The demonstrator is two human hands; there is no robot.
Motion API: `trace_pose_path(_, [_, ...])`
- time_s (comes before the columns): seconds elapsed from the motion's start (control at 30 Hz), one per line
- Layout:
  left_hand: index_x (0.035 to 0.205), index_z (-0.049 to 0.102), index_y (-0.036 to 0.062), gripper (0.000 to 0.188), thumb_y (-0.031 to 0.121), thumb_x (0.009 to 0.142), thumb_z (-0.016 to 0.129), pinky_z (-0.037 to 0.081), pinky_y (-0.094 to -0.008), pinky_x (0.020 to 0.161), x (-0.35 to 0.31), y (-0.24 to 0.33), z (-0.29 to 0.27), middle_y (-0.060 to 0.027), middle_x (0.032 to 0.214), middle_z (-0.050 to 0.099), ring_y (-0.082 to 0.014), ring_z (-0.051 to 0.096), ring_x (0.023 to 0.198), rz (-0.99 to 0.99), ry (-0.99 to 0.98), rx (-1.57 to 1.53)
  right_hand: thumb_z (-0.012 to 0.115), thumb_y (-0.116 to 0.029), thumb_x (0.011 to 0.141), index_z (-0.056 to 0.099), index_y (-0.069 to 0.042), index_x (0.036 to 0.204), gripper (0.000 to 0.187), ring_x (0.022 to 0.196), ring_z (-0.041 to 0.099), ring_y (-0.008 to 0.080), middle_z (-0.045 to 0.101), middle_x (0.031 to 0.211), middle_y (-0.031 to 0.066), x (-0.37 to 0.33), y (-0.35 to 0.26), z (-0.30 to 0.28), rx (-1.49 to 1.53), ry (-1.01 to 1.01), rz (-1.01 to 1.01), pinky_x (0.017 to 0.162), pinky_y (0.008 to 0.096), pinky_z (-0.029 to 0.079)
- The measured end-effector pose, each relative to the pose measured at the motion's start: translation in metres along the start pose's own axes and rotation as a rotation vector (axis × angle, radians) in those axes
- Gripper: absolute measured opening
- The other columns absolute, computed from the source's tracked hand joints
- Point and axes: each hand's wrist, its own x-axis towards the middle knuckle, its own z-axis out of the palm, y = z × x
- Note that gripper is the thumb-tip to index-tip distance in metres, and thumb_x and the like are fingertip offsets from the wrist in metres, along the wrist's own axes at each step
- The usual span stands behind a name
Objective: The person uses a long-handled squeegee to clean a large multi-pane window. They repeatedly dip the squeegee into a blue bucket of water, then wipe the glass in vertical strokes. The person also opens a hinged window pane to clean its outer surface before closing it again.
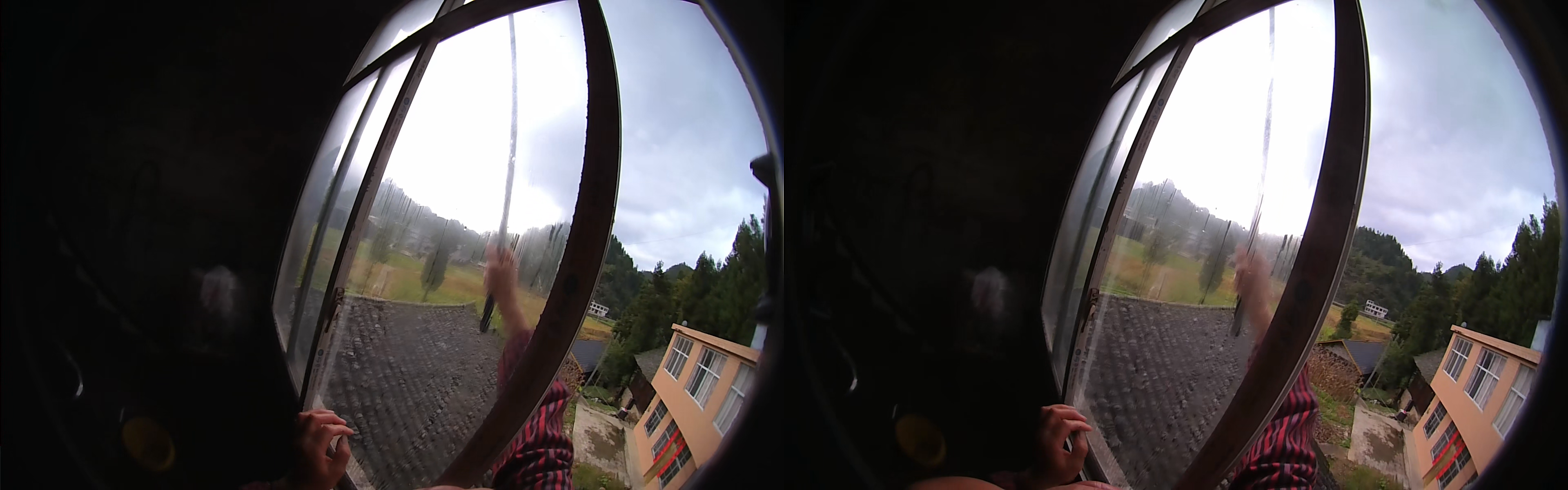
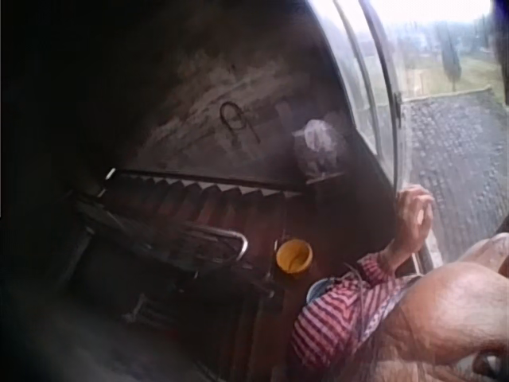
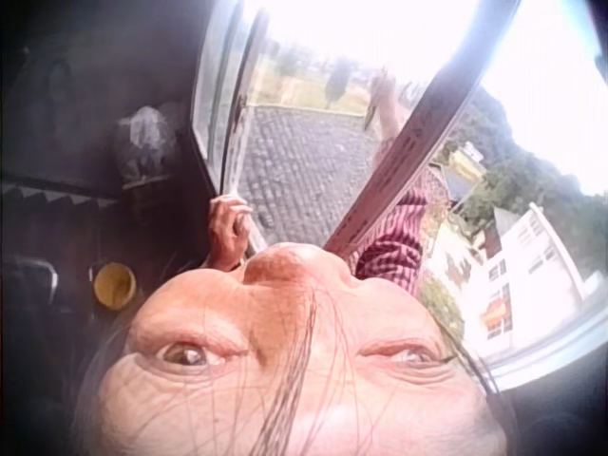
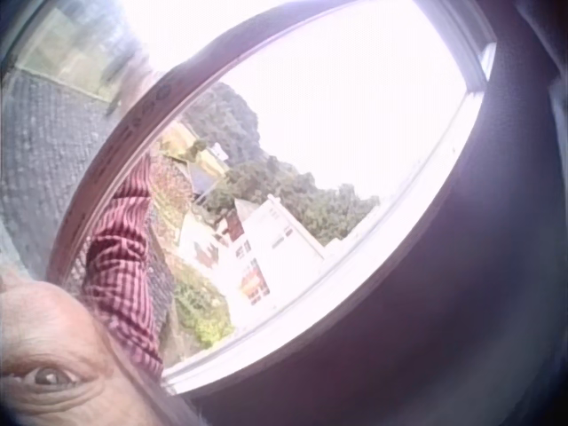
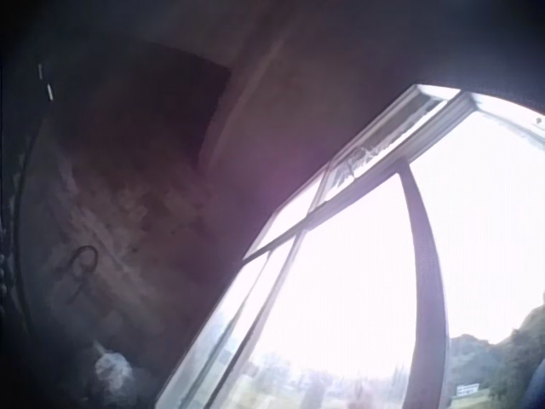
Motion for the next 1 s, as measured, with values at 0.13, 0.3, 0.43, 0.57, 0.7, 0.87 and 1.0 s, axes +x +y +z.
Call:
trace_pose_path(0.13, [0.09, 0.068, 0.0056, 0.012, 0.004, 0.08, 0.062, 0.047, -0.0478, 0.093, -0.013, 0.001, 0.003, -0.0134, 0.099, 0.065, -0.036, 0.06, 0.104, -0.004, -0.041, -0.013, 0.057, -0.026, 0.103, 0.053, -0.003, 0.087, 0.029, 0.057, 0.046, 0.0149, 0.046, 0.063, 0.0056, -0.137, -0.023, -0.019, 0.468, -0.157, 0.444, 0.051, 0.0379, 0.033])
trace_pose_path(0.3, [0.09, 0.068, 0.0053, 0.012, 0.005, 0.08, 0.063, 0.046, -0.0482, 0.094, -0.022, -0.002, 0.001, -0.0139, 0.1, 0.065, -0.0368, 0.06, 0.105, -0.026, -0.053, -0.061, 0.06, -0.022, 0.102, 0.048, -0.011, 0.074, 0.033, 0.045, 0.046, 0.0081, 0.043, 0.056, -0.0057, -0.346, -0.025, -0.043, 0.477, -0.241, 0.666, 0.042, 0.0312, 0.037])
trace_pose_path(0.43, [0.09, 0.068, 0.0052, 0.011, 0.005, 0.08, 0.063, 0.046, -0.048, 0.094, -0.025, -0.003, -0.003, -0.0139, 0.1, 0.065, -0.0369, 0.06, 0.105, -0.031, -0.045, -0.081, 0.067, -0.019, 0.096, 0.049, -0.01, 0.074, 0.029, 0.052, 0.046, 0.0072, 0.043, 0.056, -0.0058, -0.469, -0.031, -0.064, 0.17, -0.259, 0.611, 0.047, 0.0323, 0.037])
trace_pose_path(0.57, [0.089, 0.067, 0.0052, 0.01, 0.005, 0.08, 0.063, 0.046, -0.0471, 0.093, -0.027, -0.006, -0.008, -0.0135, 0.098, 0.065, -0.0361, 0.06, 0.104, -0.042, -0.021, -0.084, 0.062, -0.018, 0.096, 0.049, -0.009, 0.073, 0.028, 0.053, 0.043, 0.0071, 0.041, 0.056, -0.0057, -0.476, -0.082, -0.081, 0.262, -0.116, 0.865, 0.047, 0.032, 0.033])
trace_pose_path(0.7, [0.088, 0.067, 0.005, 0.008, 0.005, 0.081, 0.063, 0.047, -0.0461, 0.092, -0.027, -0.006, -0.011, -0.0129, 0.096, 0.065, -0.035, 0.061, 0.102, -0.042, 0.001, -0.066, 0.058, -0.02, 0.1, 0.052, -0.007, 0.076, 0.028, 0.049, 0.048, 0.0121, 0.046, 0.056, -0.0027, -0.323, -0.063, -0.065, 0.54, -0.117, 0.756, 0.046, 0.0318, 0.037])
trace_pose_path(0.87, [0.088, 0.067, 0.0048, 0.008, 0.005, 0.081, 0.063, 0.047, -0.0456, 0.092, -0.025, -0.004, -0.012, -0.013, 0.096, 0.064, -0.0347, 0.061, 0.1, -0.06, 0.039, -0.06, 0.06, -0.029, 0.103, 0.058, -0.009, 0.087, 0.026, 0.045, 0.048, 0.0103, 0.045, 0.055, -0.003, -0.064, -0.024, -0.038, 0.591, -0.062, 0.494, 0.039, 0.0315, 0.034])
trace_pose_path(1.0, [0.088, 0.067, 0.0045, 0.008, 0.005, 0.082, 0.062, 0.047, -0.0453, 0.092, -0.027, -0.003, -0.016, -0.0133, 0.096, 0.064, -0.0348, 0.061, 0.101, -0.087, 0.047, -0.034, 0.064, -0.032, 0.1, 0.052, -0.012, 0.081, 0.03, 0.038, 0.044, 0.0144, 0.044, 0.052, -0.0046, 0.043, -0.04, -0.039, 0.664, -0.111, 0.522, 0.037, 0.0331, 0.037])
